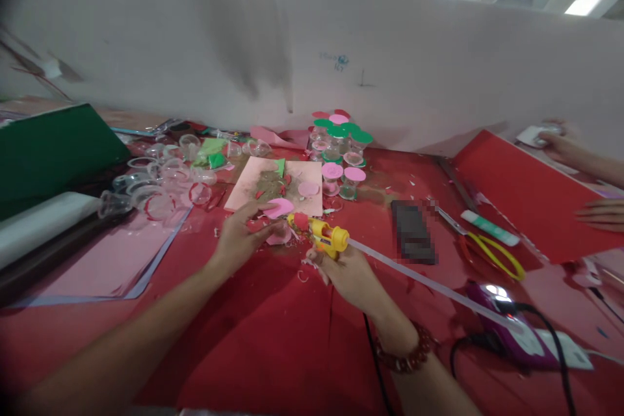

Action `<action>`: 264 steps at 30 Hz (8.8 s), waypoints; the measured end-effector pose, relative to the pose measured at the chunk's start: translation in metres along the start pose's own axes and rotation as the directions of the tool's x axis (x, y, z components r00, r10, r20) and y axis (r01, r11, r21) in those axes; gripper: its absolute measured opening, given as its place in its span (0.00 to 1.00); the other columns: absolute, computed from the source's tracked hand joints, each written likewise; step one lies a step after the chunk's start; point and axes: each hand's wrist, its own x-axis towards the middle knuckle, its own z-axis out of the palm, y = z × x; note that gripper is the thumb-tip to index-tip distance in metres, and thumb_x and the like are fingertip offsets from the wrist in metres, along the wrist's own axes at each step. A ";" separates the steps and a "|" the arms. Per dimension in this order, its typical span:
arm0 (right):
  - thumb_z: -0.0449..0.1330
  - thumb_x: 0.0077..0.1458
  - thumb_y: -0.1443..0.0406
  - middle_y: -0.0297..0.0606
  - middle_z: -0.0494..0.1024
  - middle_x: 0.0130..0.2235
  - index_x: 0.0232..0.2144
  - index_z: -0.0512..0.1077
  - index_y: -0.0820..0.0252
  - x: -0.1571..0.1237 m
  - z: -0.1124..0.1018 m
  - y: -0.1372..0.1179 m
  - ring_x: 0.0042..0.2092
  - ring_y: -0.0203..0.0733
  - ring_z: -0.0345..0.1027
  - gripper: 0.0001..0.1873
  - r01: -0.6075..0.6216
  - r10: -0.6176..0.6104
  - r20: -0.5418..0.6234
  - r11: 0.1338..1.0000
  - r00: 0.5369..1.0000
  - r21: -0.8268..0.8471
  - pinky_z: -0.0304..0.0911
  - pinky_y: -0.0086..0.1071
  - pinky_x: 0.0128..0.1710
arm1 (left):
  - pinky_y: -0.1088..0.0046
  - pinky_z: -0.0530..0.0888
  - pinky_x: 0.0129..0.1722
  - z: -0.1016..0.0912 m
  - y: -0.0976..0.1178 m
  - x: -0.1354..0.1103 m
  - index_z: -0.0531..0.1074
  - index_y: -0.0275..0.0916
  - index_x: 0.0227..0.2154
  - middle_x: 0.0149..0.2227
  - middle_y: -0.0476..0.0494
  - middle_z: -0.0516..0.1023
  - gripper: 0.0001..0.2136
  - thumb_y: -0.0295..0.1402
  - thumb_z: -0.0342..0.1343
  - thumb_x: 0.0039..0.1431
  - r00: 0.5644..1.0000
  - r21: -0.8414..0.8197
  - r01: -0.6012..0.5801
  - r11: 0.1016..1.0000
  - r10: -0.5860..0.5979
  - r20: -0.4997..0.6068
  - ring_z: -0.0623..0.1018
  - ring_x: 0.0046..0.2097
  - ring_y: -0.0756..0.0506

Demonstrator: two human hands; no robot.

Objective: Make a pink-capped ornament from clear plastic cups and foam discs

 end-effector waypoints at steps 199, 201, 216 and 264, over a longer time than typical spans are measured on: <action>0.55 0.52 0.76 0.40 0.75 0.42 0.39 0.74 0.55 0.031 0.012 -0.028 0.43 0.44 0.65 0.16 0.625 -0.703 0.164 0.471 0.692 -0.623 0.62 0.40 0.45 | 0.65 0.73 0.49 -0.031 0.010 0.012 0.80 0.39 0.39 0.42 0.41 0.82 0.12 0.31 0.58 0.51 0.950 -0.119 0.043 0.992 -0.003 0.312 0.80 0.43 0.43; 0.54 0.52 0.77 0.41 0.75 0.42 0.39 0.74 0.56 0.029 0.011 -0.030 0.44 0.45 0.64 0.16 0.618 -0.689 0.221 0.402 0.690 -0.676 0.61 0.41 0.45 | 0.64 0.73 0.49 -0.031 0.010 0.012 0.80 0.39 0.40 0.43 0.41 0.82 0.13 0.31 0.57 0.51 0.950 -0.109 0.043 0.993 -0.007 0.312 0.80 0.43 0.43; 0.55 0.52 0.76 0.40 0.77 0.40 0.40 0.73 0.56 0.032 0.015 -0.026 0.42 0.44 0.67 0.16 0.656 -0.722 0.111 0.540 0.683 -0.527 0.64 0.40 0.45 | 0.65 0.74 0.46 -0.028 0.009 0.011 0.80 0.39 0.39 0.39 0.42 0.83 0.14 0.29 0.58 0.48 0.948 -0.148 0.096 0.984 -0.045 0.315 0.80 0.40 0.43; 0.52 0.51 0.80 0.40 0.76 0.40 0.40 0.75 0.57 0.030 0.021 -0.023 0.42 0.44 0.67 0.20 0.612 -0.711 0.152 0.452 0.686 -0.649 0.62 0.41 0.45 | 0.70 0.72 0.39 -0.020 0.010 0.003 0.78 0.37 0.42 0.40 0.41 0.80 0.16 0.39 0.64 0.51 0.894 -0.377 0.394 0.838 -0.255 0.368 0.77 0.38 0.46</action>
